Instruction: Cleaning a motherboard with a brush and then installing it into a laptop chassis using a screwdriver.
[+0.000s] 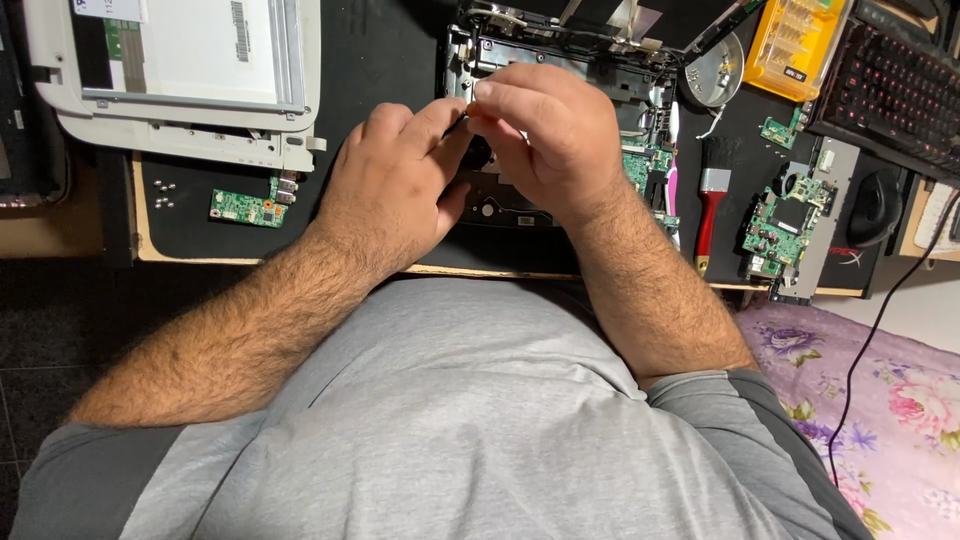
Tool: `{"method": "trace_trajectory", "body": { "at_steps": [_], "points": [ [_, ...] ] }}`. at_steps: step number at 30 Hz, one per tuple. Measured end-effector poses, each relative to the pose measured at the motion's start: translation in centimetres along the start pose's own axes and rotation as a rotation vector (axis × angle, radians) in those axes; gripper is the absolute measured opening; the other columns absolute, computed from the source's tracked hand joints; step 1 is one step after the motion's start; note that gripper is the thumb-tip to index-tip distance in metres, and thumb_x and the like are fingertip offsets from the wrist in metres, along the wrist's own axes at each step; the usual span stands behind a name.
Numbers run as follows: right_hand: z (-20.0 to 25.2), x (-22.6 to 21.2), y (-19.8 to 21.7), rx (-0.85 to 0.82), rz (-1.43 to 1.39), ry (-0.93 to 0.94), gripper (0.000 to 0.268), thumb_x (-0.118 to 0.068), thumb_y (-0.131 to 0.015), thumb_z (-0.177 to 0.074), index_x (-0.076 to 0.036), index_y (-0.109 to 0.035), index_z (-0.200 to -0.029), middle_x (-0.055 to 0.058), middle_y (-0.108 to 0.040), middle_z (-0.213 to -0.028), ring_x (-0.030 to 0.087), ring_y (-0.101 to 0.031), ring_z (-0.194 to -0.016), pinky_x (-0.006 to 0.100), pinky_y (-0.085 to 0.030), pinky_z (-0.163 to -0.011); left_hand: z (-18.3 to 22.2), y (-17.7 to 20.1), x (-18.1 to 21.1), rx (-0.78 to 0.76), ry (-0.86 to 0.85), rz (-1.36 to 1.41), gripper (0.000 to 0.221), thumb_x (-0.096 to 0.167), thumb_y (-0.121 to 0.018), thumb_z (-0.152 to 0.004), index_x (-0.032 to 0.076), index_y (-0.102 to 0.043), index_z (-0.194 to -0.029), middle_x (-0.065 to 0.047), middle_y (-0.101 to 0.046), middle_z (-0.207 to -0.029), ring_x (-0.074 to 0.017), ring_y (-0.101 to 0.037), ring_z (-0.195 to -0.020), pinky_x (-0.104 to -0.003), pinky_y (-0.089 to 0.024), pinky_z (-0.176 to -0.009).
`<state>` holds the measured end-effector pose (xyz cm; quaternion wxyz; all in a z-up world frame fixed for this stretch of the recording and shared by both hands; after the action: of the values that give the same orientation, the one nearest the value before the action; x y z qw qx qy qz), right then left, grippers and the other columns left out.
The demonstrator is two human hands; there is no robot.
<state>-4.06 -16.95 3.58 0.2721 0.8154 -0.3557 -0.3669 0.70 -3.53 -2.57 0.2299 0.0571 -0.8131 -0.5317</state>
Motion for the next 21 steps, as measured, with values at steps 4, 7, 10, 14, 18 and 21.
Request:
{"method": "trace_trajectory", "body": {
  "at_steps": [4,7,10,14,18,21],
  "points": [
    [-0.1,0.0,0.7,0.008,-0.093,0.002,0.029,0.008,-0.055,-0.106,-0.005,-0.056,-0.132,0.024,-0.071,-0.119,0.041,-0.076,-0.11,0.048,-0.065,-0.094,0.0,-0.4,-0.2,-0.015,0.0,0.011,0.064,0.041,-0.079,-0.087,0.013,-0.064,-0.142,0.006,-0.052,-0.147,-0.026,-0.051,-0.1,-0.044,-0.055,-0.074],
    [-0.2,-0.1,0.8,0.035,-0.088,-0.001,0.023,0.003,-0.063,-0.11,-0.008,-0.058,-0.13,0.019,-0.073,-0.112,0.035,-0.076,-0.097,0.043,-0.063,-0.086,-0.1,-0.2,-0.1,-0.02,0.002,0.055,0.057,0.037,-0.079,-0.087,0.012,-0.066,-0.136,0.005,-0.052,-0.145,-0.0277,-0.05,-0.102,-0.047,-0.055,-0.074],
    [0.3,0.6,0.7,0.134,0.086,0.037,0.02,-0.003,-0.081,-0.102,-0.006,-0.064,-0.112,0.014,-0.065,-0.09,0.026,-0.065,-0.075,0.036,-0.052,-0.059,-0.1,0.0,0.1,0.01,-0.009,0.008,0.051,0.04,-0.077,-0.09,0.015,-0.066,-0.133,0.006,-0.049,-0.143,-0.0271,-0.05,-0.096,-0.044,-0.054,-0.067],
    [-0.4,0.3,1.1,0.131,0.138,0.094,0.023,-0.022,-0.072,-0.107,-0.003,-0.063,-0.116,0.017,-0.072,-0.096,0.03,-0.072,-0.083,0.041,-0.06,-0.068,-0.2,0.0,0.0,-0.05,0.018,0.084,0.055,0.036,-0.077,-0.089,0.015,-0.063,-0.137,0.006,-0.049,-0.145,-0.0296,-0.049,-0.1,-0.047,-0.053,-0.074],
    [-0.5,0.5,0.7,0.05,-0.049,0.037,0.028,0.01,-0.072,-0.101,-0.004,-0.058,-0.12,0.02,-0.068,-0.114,0.035,-0.07,-0.099,0.045,-0.059,-0.083,-0.1,0.1,-0.1,-0.003,0.025,0.081,0.047,0.034,-0.077,-0.084,0.013,-0.071,-0.126,0.001,-0.054,-0.139,-0.0297,-0.051,-0.104,-0.047,-0.053,-0.075],
    [-0.3,0.6,0.8,0.092,0.025,0.078,0.027,0.0,-0.083,-0.1,-0.004,-0.059,-0.111,0.016,-0.067,-0.095,0.027,-0.066,-0.077,0.038,-0.053,-0.062,-0.3,0.7,-0.1,-0.042,0.052,0.15,0.042,0.03,-0.077,-0.085,0.011,-0.07,-0.122,-0.004,-0.049,-0.144,-0.0327,-0.052,-0.105,-0.049,-0.053,-0.074]
  ]
}}
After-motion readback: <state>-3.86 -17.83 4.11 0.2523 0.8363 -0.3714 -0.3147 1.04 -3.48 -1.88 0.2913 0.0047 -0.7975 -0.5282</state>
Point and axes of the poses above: each hand's wrist, its own z-axis away from the middle knuckle, its own y-axis out of the back of the hand, x = y × z, the point moved 6 cm from there along -z, towards the middle knuckle
